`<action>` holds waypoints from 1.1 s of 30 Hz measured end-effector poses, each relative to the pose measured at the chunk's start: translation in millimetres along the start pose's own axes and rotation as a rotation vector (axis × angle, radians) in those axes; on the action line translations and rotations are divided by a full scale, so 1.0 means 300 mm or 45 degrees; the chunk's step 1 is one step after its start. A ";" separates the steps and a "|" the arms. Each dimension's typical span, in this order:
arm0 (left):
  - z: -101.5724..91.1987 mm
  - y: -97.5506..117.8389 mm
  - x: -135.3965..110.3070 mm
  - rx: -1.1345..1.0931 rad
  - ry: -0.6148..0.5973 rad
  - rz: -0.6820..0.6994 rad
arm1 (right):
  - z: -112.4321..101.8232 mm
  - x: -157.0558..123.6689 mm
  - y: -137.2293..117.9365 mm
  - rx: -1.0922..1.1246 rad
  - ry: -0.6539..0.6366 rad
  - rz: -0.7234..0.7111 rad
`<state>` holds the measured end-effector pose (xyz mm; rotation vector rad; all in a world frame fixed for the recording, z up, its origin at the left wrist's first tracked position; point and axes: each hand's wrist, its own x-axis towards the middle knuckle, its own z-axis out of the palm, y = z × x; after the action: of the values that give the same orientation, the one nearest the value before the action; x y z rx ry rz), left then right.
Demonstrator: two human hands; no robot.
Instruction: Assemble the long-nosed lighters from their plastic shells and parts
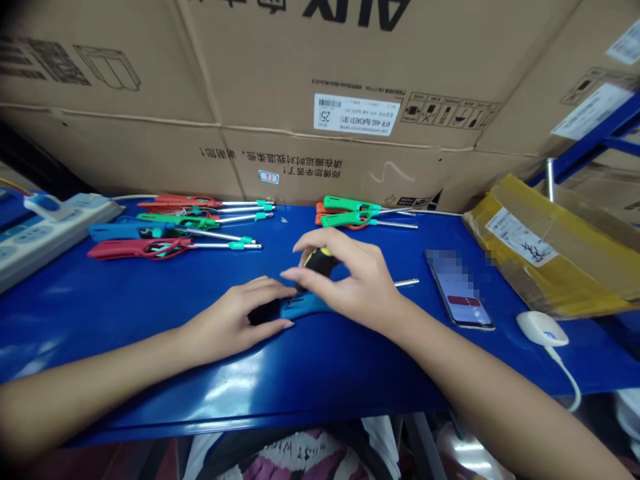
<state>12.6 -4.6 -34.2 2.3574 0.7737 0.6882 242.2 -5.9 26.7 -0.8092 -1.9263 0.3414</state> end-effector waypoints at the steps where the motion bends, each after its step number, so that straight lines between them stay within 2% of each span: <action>1: -0.003 0.004 0.000 0.019 -0.010 -0.023 | -0.004 0.001 0.007 0.108 0.075 0.107; 4: -0.011 0.016 0.003 0.076 -0.041 -0.062 | -0.032 0.006 0.023 0.404 0.224 0.366; 7: -0.014 0.025 0.009 0.133 -0.060 -0.073 | -0.064 0.002 0.038 0.522 0.295 0.441; 10: -0.019 0.034 0.019 0.191 -0.070 -0.072 | -0.092 -0.004 0.069 0.614 0.465 0.477; 14: -0.035 0.045 0.034 0.367 -0.127 -0.062 | -0.136 -0.008 0.151 0.901 0.631 0.655; 17: -0.037 0.049 0.052 0.531 -0.195 -0.030 | -0.165 -0.006 0.218 1.276 0.545 0.938; 19: -0.025 0.050 0.069 0.574 -0.217 0.012 | -0.173 0.000 0.242 1.341 0.501 0.986; 22: 0.005 0.050 0.102 0.536 -0.223 0.045 | -0.168 0.010 0.239 1.383 0.479 0.977; 26: 0.021 0.036 0.148 0.450 -0.205 0.005 | -0.171 0.016 0.215 1.491 0.456 0.946; 29: -0.004 0.012 0.189 0.420 -0.129 0.014 | -0.189 0.017 0.211 1.485 0.384 0.931; 33: -0.053 -0.029 0.273 0.454 0.044 0.034 | -0.193 0.013 0.205 1.276 0.213 0.899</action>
<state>57.1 60.0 -4.9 2.6847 0.9474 0.6463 315.4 36.0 23.5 -0.7378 -1.0117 1.4615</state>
